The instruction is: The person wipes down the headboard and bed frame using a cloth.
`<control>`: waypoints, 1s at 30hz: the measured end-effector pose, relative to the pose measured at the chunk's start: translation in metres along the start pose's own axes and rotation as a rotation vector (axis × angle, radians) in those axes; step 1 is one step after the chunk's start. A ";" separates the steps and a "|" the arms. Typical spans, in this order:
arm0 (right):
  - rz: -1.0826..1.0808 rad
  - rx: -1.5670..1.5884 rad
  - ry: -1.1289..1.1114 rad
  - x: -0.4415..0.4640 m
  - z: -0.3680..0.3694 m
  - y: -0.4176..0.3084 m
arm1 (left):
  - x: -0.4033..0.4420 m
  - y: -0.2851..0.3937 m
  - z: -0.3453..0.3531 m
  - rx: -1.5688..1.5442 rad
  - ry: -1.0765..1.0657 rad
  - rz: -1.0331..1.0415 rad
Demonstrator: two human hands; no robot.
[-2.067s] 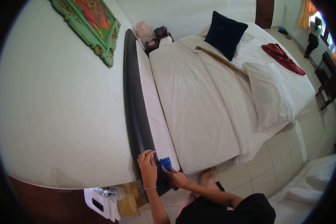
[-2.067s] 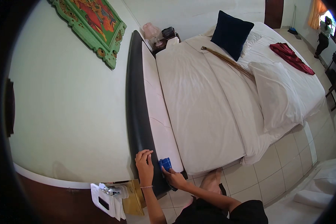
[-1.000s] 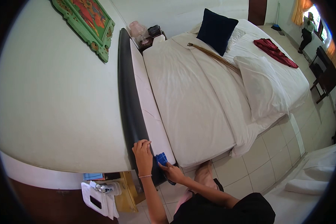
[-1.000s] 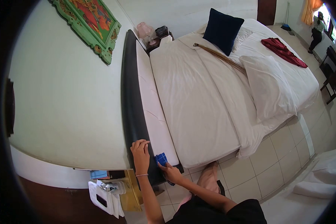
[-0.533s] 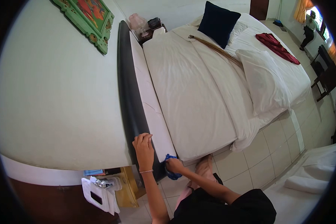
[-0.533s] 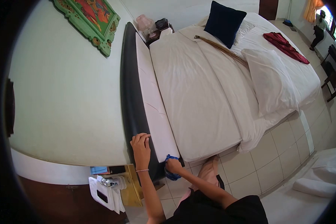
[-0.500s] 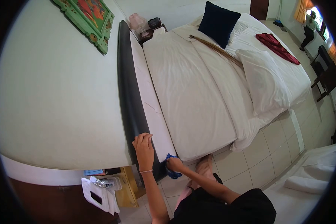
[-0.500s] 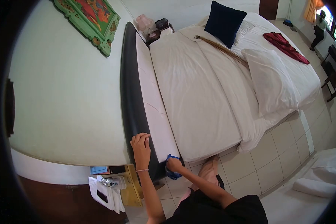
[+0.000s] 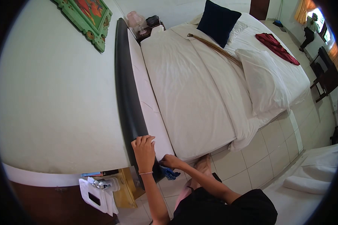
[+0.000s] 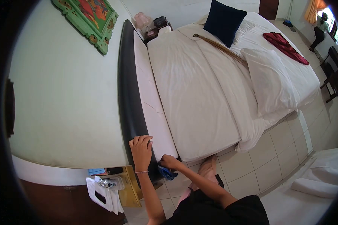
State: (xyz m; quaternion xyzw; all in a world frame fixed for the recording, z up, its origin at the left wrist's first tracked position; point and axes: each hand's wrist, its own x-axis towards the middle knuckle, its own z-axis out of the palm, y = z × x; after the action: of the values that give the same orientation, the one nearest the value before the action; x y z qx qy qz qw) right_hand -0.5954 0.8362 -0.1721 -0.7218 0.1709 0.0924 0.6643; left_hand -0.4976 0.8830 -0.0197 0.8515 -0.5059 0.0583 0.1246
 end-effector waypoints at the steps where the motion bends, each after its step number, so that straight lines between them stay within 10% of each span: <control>1: -0.001 -0.001 -0.001 0.005 0.004 0.009 | 0.000 -0.001 0.001 0.012 0.006 0.008; 11: 0.176 -0.272 0.196 0.080 0.080 0.197 | 0.002 0.002 0.000 0.067 -0.019 0.001; 30: 0.469 -0.073 0.213 0.104 0.084 0.242 | 0.005 0.007 -0.002 0.157 -0.121 -0.058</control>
State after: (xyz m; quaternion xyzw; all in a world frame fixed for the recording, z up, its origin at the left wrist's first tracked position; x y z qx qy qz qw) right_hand -0.5805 0.8922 -0.4429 -0.6915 0.3994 0.1734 0.5764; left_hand -0.5011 0.8760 -0.0160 0.8750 -0.4814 0.0427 0.0282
